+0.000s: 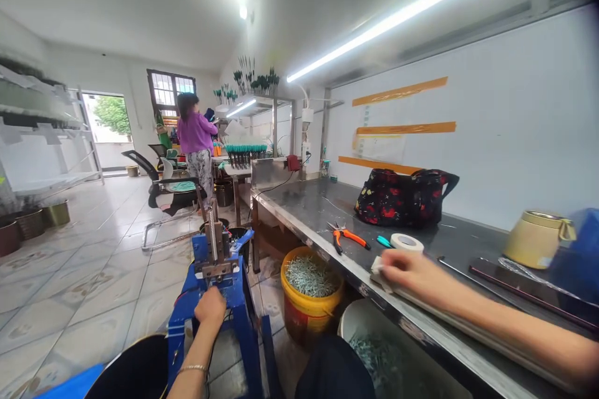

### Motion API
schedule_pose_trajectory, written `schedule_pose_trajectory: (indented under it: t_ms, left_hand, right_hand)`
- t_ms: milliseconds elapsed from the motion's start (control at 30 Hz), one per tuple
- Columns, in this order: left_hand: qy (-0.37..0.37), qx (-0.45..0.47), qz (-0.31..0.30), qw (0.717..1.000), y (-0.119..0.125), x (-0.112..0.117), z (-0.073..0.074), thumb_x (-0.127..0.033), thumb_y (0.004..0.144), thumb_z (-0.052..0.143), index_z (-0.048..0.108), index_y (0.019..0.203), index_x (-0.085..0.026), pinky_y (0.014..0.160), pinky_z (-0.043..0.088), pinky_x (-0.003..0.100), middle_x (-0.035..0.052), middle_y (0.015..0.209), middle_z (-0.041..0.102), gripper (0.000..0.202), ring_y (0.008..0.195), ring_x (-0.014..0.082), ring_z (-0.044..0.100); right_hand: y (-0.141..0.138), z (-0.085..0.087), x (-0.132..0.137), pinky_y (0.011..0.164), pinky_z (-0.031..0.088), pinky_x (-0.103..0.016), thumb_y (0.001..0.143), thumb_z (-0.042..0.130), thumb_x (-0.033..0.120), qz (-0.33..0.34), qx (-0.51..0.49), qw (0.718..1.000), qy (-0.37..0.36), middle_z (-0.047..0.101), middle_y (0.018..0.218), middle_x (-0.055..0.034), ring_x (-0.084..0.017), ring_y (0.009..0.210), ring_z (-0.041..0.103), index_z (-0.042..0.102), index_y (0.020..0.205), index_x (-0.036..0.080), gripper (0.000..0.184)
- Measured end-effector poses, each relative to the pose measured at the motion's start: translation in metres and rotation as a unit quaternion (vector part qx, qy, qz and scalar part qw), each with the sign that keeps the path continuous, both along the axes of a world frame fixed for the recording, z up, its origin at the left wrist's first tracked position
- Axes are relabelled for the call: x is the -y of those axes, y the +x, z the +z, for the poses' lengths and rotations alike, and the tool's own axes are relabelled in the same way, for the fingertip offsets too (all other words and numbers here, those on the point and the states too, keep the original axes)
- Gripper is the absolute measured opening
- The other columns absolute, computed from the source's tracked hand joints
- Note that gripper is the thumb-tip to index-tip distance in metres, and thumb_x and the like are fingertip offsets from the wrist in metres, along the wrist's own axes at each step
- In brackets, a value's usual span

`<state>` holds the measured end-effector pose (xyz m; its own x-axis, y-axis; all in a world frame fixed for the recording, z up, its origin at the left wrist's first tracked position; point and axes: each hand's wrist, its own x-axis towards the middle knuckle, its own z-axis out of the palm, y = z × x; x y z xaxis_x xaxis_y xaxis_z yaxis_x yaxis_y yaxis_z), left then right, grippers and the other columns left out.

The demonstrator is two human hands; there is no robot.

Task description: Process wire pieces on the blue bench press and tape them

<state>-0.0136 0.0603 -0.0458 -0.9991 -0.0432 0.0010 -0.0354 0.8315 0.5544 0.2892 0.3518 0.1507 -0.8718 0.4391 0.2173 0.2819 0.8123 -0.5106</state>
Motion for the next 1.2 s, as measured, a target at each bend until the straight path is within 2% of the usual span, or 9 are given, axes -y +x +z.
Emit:
schedule_pose_trajectory:
  t_ms: [133,300,433,567,700,800,967,1067,1200]
  left_hand:
    - [0.160,0.005,-0.003,0.987,0.024,0.010,0.007,-0.023,0.068,0.058,0.063,0.071,-0.013,0.073,0.043,0.043,0.0166,0.082,0.064,0.012,0.092,0.0352,0.058]
    - [0.420,0.074,-0.013,0.905,0.079,0.021,-0.010,-0.049,0.068,0.054,0.062,0.094,-0.017,0.057,0.043,0.024,0.0047,0.079,0.064,0.042,0.070,0.0159,0.060]
    - [0.543,0.111,0.024,0.832,0.102,0.036,-0.027,-0.051,0.057,0.064,0.062,0.086,-0.014,0.053,0.040,0.019,0.0032,0.075,0.061,0.047,0.064,0.0107,0.056]
    - [0.591,0.115,0.042,0.798,0.104,0.053,-0.037,-0.047,0.054,0.068,0.061,0.078,-0.013,0.052,0.038,0.019,0.0017,0.065,0.057,0.043,0.060,0.0100,0.053]
    - [0.592,0.103,0.033,0.799,0.106,0.056,-0.041,-0.043,0.055,0.069,0.059,0.075,-0.012,0.051,0.036,0.020,0.0011,0.062,0.056,0.038,0.057,0.0102,0.051]
    - [0.576,0.091,0.034,0.811,0.113,0.054,-0.046,-0.045,0.061,0.065,0.059,0.088,-0.012,0.057,0.039,0.021,0.0040,0.072,0.060,0.043,0.064,0.0122,0.055]
    - [0.496,0.079,0.014,0.865,0.130,0.056,-0.062,-0.040,0.065,0.062,0.062,0.093,-0.011,0.070,0.042,0.028,0.0108,0.086,0.062,0.040,0.078,0.0183,0.057]
    - [0.418,0.060,-0.055,0.905,0.142,0.064,-0.061,-0.037,0.060,0.066,0.066,0.068,-0.015,0.079,0.038,0.031,0.0089,0.080,0.061,0.024,0.081,0.0216,0.054]
    - [0.326,0.038,-0.164,0.930,0.143,0.065,-0.045,-0.050,0.071,0.051,0.051,0.041,-0.020,0.076,0.036,0.036,0.0056,0.056,0.052,0.042,0.067,0.0225,0.051]
  right_hand:
    - [-0.082,-0.033,0.071,0.038,0.028,-0.018,0.065,0.049,0.015,0.142,0.130,0.965,-0.178,0.044,0.038,0.0053,-0.007,0.035,0.040,0.054,0.055,0.016,0.011]
    - [-0.178,-0.122,0.162,0.036,0.026,-0.017,0.064,0.051,0.011,0.120,0.064,0.956,-0.260,0.041,0.035,0.0062,-0.006,0.033,0.040,0.051,0.055,0.016,0.010]
    - [-0.201,-0.179,0.213,0.036,0.030,-0.015,0.073,0.046,0.015,0.133,0.049,0.938,-0.317,0.043,0.042,0.0064,-0.006,0.035,0.042,0.049,0.064,0.016,0.010]
    - [-0.202,-0.203,0.239,0.038,0.035,-0.016,0.076,0.045,0.020,0.146,0.029,0.916,-0.372,0.045,0.045,0.0057,-0.006,0.037,0.044,0.052,0.068,0.015,0.012]
    - [-0.197,-0.206,0.243,0.039,0.039,-0.017,0.074,0.051,0.024,0.141,0.040,0.900,-0.412,0.049,0.045,0.0042,-0.008,0.039,0.047,0.055,0.069,0.014,0.012]
    - [-0.190,-0.208,0.236,0.040,0.040,-0.017,0.073,0.052,0.025,0.126,0.056,0.892,-0.431,0.050,0.045,0.0044,-0.007,0.039,0.047,0.053,0.069,0.015,0.011]
    - [-0.178,-0.208,0.215,0.039,0.036,-0.016,0.071,0.054,0.027,0.114,0.071,0.889,-0.439,0.047,0.045,0.0051,-0.006,0.039,0.043,0.051,0.066,0.015,0.013]
    - [-0.175,-0.174,0.195,0.038,0.031,-0.016,0.071,0.054,0.030,0.144,0.024,0.914,-0.379,0.042,0.044,0.0063,-0.005,0.038,0.037,0.047,0.060,0.016,0.019]
    - [-0.182,-0.081,0.143,0.043,0.030,-0.017,0.072,0.053,0.027,0.201,-0.070,0.951,-0.222,0.043,0.048,0.0051,-0.005,0.043,0.037,0.049,0.054,0.014,0.022]
